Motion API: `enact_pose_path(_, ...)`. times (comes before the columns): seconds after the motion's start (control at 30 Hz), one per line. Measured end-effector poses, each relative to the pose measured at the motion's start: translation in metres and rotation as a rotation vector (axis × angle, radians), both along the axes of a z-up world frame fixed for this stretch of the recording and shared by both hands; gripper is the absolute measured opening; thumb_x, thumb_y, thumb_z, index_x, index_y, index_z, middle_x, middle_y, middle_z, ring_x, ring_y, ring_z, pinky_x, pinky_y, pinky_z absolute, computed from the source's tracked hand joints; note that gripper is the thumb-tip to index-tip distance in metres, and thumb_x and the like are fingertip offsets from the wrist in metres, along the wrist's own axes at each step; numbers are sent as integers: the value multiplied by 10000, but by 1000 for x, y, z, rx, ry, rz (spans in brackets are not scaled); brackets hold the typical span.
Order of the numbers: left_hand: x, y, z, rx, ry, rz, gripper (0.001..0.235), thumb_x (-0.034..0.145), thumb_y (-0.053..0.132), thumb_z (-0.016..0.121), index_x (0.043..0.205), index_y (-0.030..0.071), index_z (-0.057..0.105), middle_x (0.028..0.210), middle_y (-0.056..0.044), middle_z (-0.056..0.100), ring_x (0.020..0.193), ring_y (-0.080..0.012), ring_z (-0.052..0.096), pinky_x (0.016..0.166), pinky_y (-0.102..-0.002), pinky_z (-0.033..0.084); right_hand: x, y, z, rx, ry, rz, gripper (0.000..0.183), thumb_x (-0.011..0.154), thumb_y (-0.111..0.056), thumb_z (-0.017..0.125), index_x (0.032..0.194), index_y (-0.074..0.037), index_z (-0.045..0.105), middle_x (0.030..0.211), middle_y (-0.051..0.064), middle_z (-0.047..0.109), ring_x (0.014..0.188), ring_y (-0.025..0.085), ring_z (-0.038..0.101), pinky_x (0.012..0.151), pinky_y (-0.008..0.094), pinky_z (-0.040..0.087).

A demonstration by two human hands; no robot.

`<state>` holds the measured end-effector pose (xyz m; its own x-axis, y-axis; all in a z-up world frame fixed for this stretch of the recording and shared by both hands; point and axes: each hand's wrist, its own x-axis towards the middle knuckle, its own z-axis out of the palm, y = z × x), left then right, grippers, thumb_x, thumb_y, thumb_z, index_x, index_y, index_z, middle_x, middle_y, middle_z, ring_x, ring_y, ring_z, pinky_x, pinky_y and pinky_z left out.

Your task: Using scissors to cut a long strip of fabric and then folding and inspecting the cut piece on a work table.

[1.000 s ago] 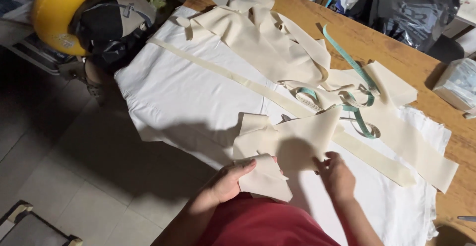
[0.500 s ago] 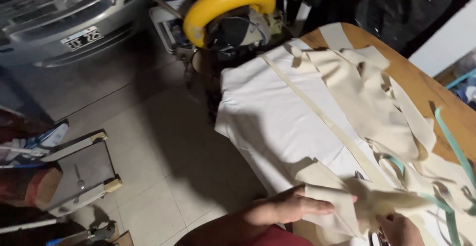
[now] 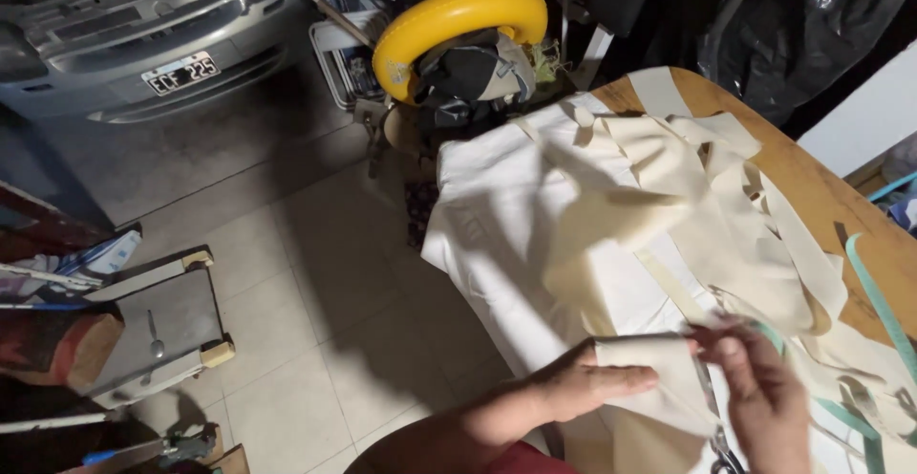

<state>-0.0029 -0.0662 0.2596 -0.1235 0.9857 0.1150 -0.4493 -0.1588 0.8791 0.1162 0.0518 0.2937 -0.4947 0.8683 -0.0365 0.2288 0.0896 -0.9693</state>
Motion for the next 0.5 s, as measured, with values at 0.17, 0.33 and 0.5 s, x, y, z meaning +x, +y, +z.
enact_pose_path(0.17, -23, 0, -34, -651, -5, 245, 313, 718, 285, 697, 989, 130, 671, 910, 10, 655, 798, -70, 586, 719, -201, 487, 43, 28, -116, 67, -255, 89, 271, 799, -12, 566, 1053, -68, 642, 1105, 59, 651, 1123, 131, 544, 984, 261, 387)
enact_pose_path(0.33, -72, -21, 17, 61, -273, 315, 458, 814, 88, 590, 1226, -69, 469, 1269, -188, 487, 1171, -307, 485, 993, -474, 413, 73, 23, -184, 21, -1301, 425, 312, 763, -394, 573, 959, -168, 666, 988, 73, 679, 965, 264, 632, 812, 357, 484)
enact_pose_path(0.5, -62, -23, 18, -139, -228, 453, 392, 749, 84, 637, 1123, -23, 586, 1102, -175, 618, 995, -234, 591, 907, -423, 469, 65, 7, -190, 61, -1099, 199, 433, 733, -453, 632, 1003, -117, 592, 975, 113, 649, 963, 286, 630, 832, 408, 514)
